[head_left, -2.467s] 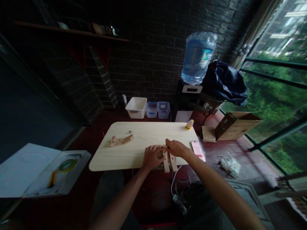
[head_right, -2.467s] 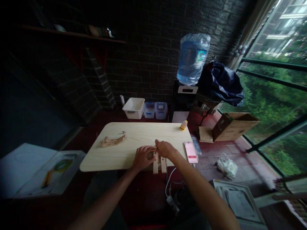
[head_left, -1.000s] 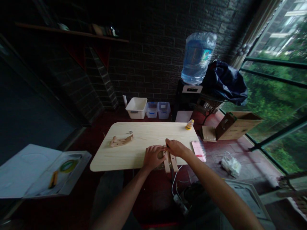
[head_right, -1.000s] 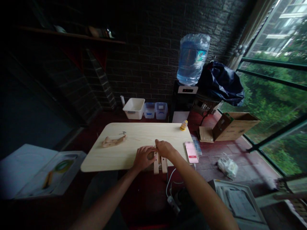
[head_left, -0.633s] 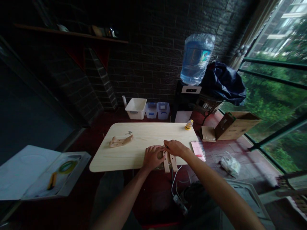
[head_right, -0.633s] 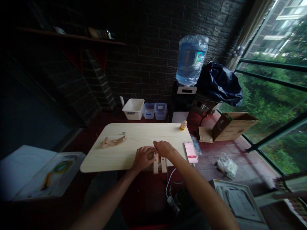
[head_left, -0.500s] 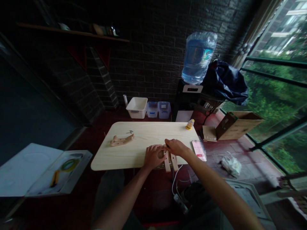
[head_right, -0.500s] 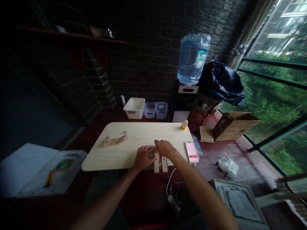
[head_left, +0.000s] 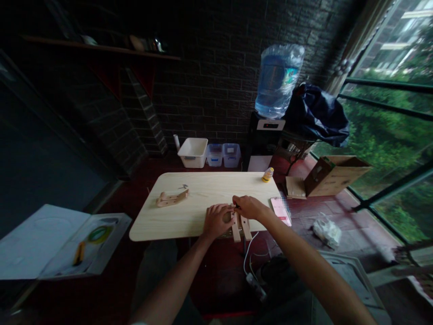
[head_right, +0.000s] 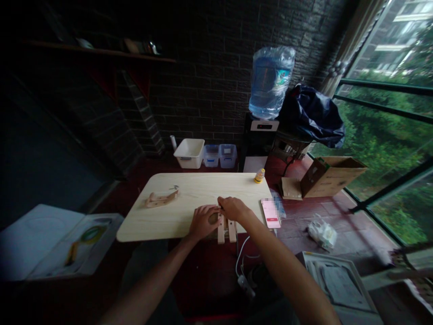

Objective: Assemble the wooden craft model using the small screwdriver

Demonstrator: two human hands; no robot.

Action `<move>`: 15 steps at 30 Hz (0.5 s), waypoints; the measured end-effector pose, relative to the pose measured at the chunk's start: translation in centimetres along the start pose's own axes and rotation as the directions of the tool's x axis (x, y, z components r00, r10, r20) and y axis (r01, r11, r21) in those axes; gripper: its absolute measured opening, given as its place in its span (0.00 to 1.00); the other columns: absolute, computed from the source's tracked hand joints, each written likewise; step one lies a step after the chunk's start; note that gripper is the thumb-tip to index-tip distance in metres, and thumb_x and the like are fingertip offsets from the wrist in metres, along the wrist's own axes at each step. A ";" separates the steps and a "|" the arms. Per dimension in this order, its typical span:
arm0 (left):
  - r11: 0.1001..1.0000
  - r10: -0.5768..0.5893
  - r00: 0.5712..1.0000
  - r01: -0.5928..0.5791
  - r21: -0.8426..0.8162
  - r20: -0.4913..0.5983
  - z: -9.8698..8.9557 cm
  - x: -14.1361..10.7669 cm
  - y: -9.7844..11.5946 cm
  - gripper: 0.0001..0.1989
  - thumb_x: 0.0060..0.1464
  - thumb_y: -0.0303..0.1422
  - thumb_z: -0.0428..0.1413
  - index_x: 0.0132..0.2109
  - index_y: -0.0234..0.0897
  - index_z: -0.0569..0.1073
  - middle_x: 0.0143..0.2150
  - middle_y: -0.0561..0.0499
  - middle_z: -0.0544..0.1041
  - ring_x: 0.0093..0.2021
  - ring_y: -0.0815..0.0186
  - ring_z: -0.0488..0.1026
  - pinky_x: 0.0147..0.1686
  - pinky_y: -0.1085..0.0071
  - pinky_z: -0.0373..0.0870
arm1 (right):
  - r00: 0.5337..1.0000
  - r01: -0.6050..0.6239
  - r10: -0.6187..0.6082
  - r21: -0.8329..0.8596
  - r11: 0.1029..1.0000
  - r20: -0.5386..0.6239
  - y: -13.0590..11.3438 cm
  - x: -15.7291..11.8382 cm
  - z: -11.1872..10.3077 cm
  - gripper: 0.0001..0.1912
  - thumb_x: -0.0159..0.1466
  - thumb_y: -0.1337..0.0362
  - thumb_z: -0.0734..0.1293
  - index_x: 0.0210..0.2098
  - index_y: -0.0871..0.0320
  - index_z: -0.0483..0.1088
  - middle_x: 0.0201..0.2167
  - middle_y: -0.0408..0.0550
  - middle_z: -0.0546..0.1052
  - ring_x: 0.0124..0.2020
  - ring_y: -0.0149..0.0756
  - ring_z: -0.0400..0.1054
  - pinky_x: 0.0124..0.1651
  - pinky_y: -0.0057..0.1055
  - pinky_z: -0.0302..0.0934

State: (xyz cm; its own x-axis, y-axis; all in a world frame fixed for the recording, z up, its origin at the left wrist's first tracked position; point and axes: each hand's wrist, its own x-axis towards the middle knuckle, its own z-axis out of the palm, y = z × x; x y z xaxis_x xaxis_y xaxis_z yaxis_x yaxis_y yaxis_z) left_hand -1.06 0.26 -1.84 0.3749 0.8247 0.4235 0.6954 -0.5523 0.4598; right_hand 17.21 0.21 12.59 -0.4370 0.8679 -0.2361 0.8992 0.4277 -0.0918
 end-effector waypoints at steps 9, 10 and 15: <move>1.000 -0.001 1.000 0.001 0.010 0.028 0.2 0.2 -0.4 0.17 0.55 0.39 0.62 0.53 0.54 0.76 0.58 0.52 0.75 0.60 0.56 0.67 0.61 0.54 0.61 | 1.000 -0.011 0.011 -0.024 1.000 -0.026 0.4 1.0 1.5 0.15 0.74 0.56 0.58 0.54 0.60 0.63 0.48 0.60 0.79 0.49 0.46 0.76 0.45 0.34 0.65; 1.000 -0.004 1.000 0.004 0.013 0.029 0.2 0.3 -0.4 0.17 0.55 0.39 0.62 0.53 0.54 0.76 0.58 0.52 0.75 0.61 0.56 0.67 0.61 0.54 0.60 | 1.000 -0.020 0.020 -0.025 0.999 -0.019 0.5 1.1 1.5 0.15 0.74 0.56 0.58 0.54 0.60 0.63 0.48 0.61 0.79 0.49 0.47 0.76 0.45 0.34 0.65; 1.000 -0.017 1.000 0.017 0.016 0.026 0.3 0.3 -0.2 0.17 0.55 0.39 0.62 0.53 0.55 0.77 0.58 0.52 0.75 0.61 0.55 0.67 0.61 0.54 0.60 | 1.000 -0.027 0.027 0.019 0.999 -0.011 0.8 0.9 1.6 0.15 0.74 0.59 0.59 0.56 0.61 0.61 0.48 0.62 0.79 0.50 0.46 0.75 0.45 0.33 0.64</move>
State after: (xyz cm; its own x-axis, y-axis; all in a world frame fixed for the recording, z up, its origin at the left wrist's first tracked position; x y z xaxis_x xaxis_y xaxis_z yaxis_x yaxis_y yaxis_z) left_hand -0.97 0.66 -2.03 0.3788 0.8371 0.3948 0.7114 -0.5362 0.4544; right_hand 17.54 0.95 10.80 -0.4125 0.8820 -0.2278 0.9110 0.3991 -0.1041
